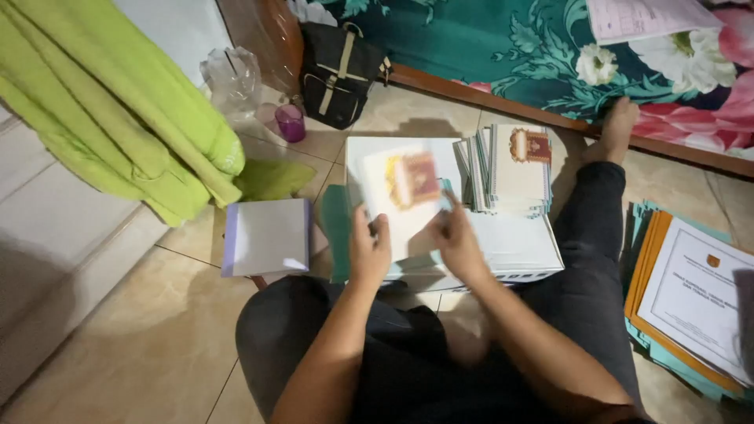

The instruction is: Folding printed document covers and stacking them into a box.

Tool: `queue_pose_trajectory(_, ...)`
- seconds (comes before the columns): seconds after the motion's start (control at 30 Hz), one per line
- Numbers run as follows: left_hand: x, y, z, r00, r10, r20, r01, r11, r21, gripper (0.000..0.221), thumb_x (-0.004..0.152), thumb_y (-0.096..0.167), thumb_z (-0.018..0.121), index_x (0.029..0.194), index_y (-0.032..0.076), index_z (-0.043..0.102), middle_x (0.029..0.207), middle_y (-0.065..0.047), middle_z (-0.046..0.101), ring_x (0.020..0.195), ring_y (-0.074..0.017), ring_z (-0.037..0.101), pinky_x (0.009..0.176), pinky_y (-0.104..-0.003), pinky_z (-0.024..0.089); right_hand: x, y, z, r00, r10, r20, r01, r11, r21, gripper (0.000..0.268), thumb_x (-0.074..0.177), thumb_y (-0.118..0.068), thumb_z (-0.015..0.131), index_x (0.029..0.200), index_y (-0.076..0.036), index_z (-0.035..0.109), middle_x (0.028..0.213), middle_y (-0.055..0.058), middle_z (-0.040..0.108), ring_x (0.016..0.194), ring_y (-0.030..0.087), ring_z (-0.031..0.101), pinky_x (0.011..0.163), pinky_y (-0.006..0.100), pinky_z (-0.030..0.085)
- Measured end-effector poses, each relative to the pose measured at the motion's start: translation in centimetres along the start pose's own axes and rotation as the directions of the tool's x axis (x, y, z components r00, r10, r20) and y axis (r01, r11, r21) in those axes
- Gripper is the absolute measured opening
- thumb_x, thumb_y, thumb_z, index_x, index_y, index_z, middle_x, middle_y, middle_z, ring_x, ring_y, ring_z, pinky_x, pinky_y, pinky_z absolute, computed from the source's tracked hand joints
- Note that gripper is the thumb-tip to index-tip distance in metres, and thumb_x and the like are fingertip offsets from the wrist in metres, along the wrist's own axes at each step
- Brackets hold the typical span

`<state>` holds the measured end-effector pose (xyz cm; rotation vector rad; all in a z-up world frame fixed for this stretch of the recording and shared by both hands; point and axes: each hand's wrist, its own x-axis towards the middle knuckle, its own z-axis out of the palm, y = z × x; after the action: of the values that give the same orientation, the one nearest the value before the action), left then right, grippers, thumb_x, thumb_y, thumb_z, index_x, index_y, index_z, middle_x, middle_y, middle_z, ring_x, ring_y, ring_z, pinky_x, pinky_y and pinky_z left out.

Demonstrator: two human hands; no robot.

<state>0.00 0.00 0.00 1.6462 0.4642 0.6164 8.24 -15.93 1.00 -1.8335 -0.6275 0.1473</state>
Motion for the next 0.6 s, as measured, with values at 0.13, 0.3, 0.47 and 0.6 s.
queue_pose_trajectory(0.13, 1.3, -1.9, 1.3, 0.855, 0.518, 0.038, -0.509, 0.821, 0.257, 0.051, 0.098, 0.007, 0.062, 0.144, -0.007, 0.044, 0.116, -0.021, 0.067, 0.107, -0.0329, 0.069, 0.091, -0.042, 0.058, 4.3, 2.3, -7.6, 0.970, 0.058, -0.238, -0.139, 0.930, -0.341, 0.048, 0.097, -0.017, 0.068, 0.137, 0.000, 0.050, 0.112, 0.035, 0.065, 0.105, 0.056, 0.065, 0.084, 0.063, 0.053)
queue_pose_trajectory(0.3, 1.4, -2.2, 0.9, 0.782, 0.349, 0.516, -0.617, 0.554, 0.559, 0.042, 0.091, 0.034, 0.070, 0.130, 0.018, 0.069, 0.136, -0.014, 0.064, 0.138, -0.0378, 0.049, 0.111, -0.056, 0.038, 10.8, 12.4, -15.5, 0.928, 0.119, -0.353, -0.324, 0.726, -0.607, 0.053, 0.094, -0.006, 0.072, 0.143, -0.016, 0.055, 0.132, 0.019, 0.041, 0.129, 0.043, 0.052, 0.099, 0.050, 0.053)
queue_pose_trajectory(0.47, 1.3, 1.6, 0.1, 0.761, -0.069, 0.645, -0.503, 0.565, 0.654, 0.067, 0.089, 0.061, 0.058, 0.145, 0.024, 0.059, 0.162, -0.014, 0.042, 0.154, -0.0398, 0.027, 0.124, -0.061, 0.009, 7.6, 13.9, -12.4, 0.966, 0.007, -0.257, -0.248, 0.284, -0.926, 0.042, 0.096, -0.023, 0.062, 0.135, -0.008, 0.063, 0.145, 0.020, 0.036, 0.134, 0.043, 0.030, 0.100, 0.055, 0.030)
queue_pose_trajectory(0.6, 1.4, 2.6, -0.3, 0.748, -0.055, 0.661, -0.507, 0.596, 0.623, 0.081, 0.082, 0.065, 0.065, 0.143, 0.012, 0.059, 0.159, -0.018, 0.045, 0.152, -0.0383, 0.033, 0.124, -0.060, 0.012, 1.0, 7.3, -6.5, 0.973, -0.208, -0.104, -0.010, 0.407, -0.913, 0.039, 0.097, -0.036, 0.067, 0.120, -0.007, 0.072, 0.119, 0.021, 0.061, 0.111, 0.044, 0.064, 0.088, 0.051, 0.053)
